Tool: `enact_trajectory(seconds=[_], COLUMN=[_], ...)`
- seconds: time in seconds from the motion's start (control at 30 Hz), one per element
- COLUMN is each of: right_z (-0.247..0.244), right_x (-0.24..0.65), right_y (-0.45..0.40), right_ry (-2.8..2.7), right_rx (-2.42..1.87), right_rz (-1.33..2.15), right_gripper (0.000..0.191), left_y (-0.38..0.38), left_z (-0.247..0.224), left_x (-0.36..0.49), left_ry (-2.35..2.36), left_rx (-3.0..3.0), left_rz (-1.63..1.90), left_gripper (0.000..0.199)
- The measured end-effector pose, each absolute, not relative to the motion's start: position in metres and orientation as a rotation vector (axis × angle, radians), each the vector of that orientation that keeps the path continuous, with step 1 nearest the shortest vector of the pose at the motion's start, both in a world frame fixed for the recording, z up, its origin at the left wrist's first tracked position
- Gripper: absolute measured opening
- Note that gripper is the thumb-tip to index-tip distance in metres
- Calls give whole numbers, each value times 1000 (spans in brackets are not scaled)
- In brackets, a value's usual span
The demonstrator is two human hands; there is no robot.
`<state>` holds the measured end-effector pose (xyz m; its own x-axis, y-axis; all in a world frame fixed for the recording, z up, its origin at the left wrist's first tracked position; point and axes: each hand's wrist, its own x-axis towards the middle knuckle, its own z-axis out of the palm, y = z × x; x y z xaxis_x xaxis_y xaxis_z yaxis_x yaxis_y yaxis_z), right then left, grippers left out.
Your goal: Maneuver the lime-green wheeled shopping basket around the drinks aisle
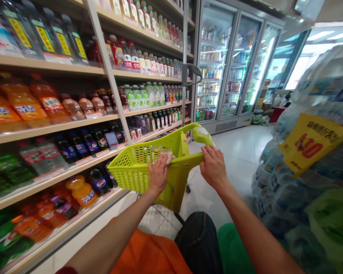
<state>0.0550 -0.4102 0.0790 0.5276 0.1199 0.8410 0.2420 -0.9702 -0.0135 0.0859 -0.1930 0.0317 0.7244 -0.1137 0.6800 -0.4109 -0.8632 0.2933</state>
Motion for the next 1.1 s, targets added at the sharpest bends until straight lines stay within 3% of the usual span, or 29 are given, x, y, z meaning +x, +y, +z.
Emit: enact_trajectory(seconds=[0.23,0.53,0.63,0.73,0.93,1.1], right_z=[73,75,67,56,48,38], right_x=[66,49,30,18,23,9], right_y=[-411,-384,-354,-320,-293,-301], right_ry=[-476,-310,-380,-374,-162,-307], right_rx=[-2442,-2512,-2280,-1946,-1519,-1677], right_rz=[-1436,-1363,-1344,-1092,-831,-835], right_gripper=[47,47,46,48,50,51], left_y=[-255,-202,-202,-206,-200,-191], left_z=[56,49,50,48,47,50], left_x=[74,81,75,61,19,10], left_ry=[-822,-699,-667,-641,-698,-222], left_rx=[2421,2514,2475,2390,1948,1333], left_rz=[1118,1075,1032,982,643,152], left_gripper=[42,44,45,48,58,47])
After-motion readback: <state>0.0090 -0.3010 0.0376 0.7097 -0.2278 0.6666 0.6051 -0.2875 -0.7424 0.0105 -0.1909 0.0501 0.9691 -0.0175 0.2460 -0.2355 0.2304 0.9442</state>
